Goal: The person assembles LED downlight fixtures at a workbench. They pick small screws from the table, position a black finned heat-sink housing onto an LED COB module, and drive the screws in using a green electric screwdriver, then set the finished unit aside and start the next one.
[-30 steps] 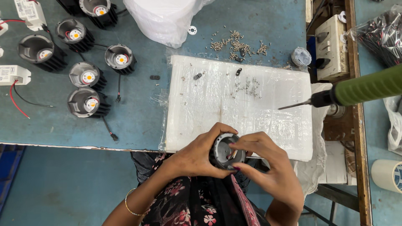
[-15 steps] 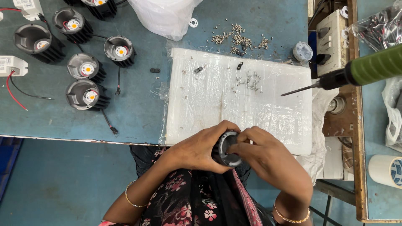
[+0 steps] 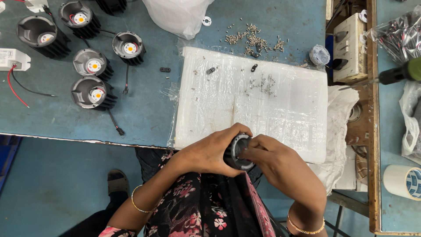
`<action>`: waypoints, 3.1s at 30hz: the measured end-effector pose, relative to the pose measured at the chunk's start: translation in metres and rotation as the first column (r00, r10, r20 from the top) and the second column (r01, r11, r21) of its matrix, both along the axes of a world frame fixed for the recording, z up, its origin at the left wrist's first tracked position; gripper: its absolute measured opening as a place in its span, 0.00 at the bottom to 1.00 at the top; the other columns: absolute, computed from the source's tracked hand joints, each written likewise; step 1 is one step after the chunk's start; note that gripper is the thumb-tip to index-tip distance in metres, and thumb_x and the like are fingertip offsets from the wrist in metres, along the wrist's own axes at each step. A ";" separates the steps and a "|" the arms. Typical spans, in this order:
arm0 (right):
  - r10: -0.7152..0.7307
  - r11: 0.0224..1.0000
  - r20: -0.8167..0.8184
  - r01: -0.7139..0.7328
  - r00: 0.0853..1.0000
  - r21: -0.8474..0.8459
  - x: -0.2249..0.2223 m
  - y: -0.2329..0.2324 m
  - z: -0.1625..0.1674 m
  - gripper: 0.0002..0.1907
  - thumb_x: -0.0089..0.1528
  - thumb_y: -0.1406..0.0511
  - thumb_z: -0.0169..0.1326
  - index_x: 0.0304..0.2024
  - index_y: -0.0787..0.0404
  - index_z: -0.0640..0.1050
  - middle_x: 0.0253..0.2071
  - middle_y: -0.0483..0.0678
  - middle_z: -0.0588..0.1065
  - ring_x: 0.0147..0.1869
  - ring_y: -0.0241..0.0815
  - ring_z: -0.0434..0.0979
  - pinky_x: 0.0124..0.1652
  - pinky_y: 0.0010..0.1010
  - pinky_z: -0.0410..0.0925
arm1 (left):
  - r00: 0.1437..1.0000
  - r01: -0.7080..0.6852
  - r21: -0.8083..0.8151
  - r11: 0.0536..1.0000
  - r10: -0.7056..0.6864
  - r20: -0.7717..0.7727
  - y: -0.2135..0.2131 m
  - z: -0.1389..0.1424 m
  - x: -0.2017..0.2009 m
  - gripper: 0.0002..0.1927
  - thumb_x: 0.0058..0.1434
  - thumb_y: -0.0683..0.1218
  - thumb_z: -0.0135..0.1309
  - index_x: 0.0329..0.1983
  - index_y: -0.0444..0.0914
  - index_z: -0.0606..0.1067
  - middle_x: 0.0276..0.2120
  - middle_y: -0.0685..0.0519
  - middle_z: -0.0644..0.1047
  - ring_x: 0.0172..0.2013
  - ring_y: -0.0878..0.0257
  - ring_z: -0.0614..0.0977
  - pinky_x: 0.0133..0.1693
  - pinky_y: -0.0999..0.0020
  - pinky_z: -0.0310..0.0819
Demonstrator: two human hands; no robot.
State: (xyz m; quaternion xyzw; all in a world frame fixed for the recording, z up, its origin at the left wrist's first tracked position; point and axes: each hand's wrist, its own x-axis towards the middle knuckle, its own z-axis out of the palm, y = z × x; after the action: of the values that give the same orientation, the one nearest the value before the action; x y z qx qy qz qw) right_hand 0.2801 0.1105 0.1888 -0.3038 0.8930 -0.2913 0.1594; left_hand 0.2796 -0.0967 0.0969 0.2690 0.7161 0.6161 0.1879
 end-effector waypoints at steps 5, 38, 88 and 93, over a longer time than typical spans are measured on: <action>-0.066 0.992 0.005 0.066 0.998 -0.111 0.001 0.010 0.009 0.15 0.56 0.75 0.58 0.45 0.60 0.83 0.43 0.48 0.78 0.43 0.43 0.83 0.39 0.33 0.73 | 1.000 0.004 0.049 0.999 -0.005 0.021 -0.001 0.000 -0.002 0.40 0.47 0.49 0.69 0.62 0.40 0.63 0.48 0.47 0.78 0.48 0.55 0.83 0.50 0.61 0.77; -0.261 0.477 0.368 0.450 0.893 -0.755 -0.028 0.019 -0.092 0.12 0.63 0.77 0.57 0.49 0.72 0.75 0.47 0.54 0.78 0.51 0.40 0.81 0.52 0.29 0.75 | 0.999 -0.038 -0.040 0.999 0.038 0.007 0.004 -0.021 -0.047 0.52 0.43 0.46 0.64 0.70 0.41 0.52 0.60 0.41 0.72 0.60 0.46 0.76 0.62 0.57 0.67; -0.626 0.616 0.047 0.531 0.778 -0.581 -0.021 -0.030 -0.102 0.11 0.60 0.74 0.58 0.45 0.65 0.82 0.37 0.47 0.76 0.40 0.35 0.69 0.43 0.25 0.64 | 0.544 -0.798 0.081 0.597 0.772 -0.327 0.040 -0.014 -0.005 0.15 0.62 0.45 0.59 0.52 0.42 0.82 0.37 0.58 0.82 0.45 0.63 0.76 0.55 0.62 0.56; -0.590 0.607 0.150 0.558 0.794 -0.566 -0.023 -0.024 -0.109 0.11 0.59 0.72 0.58 0.44 0.65 0.82 0.37 0.45 0.77 0.39 0.36 0.68 0.41 0.26 0.64 | 0.503 -0.813 0.072 0.578 0.759 -0.413 0.039 -0.014 -0.001 0.12 0.64 0.45 0.56 0.49 0.42 0.83 0.39 0.57 0.82 0.46 0.61 0.74 0.56 0.61 0.54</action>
State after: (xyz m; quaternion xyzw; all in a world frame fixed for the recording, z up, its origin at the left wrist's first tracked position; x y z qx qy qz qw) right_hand 0.2570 0.0864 0.0802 -0.0427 0.8122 -0.5780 -0.0668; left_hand 0.2783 -0.0575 0.0826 0.0202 0.8203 0.5159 -0.2463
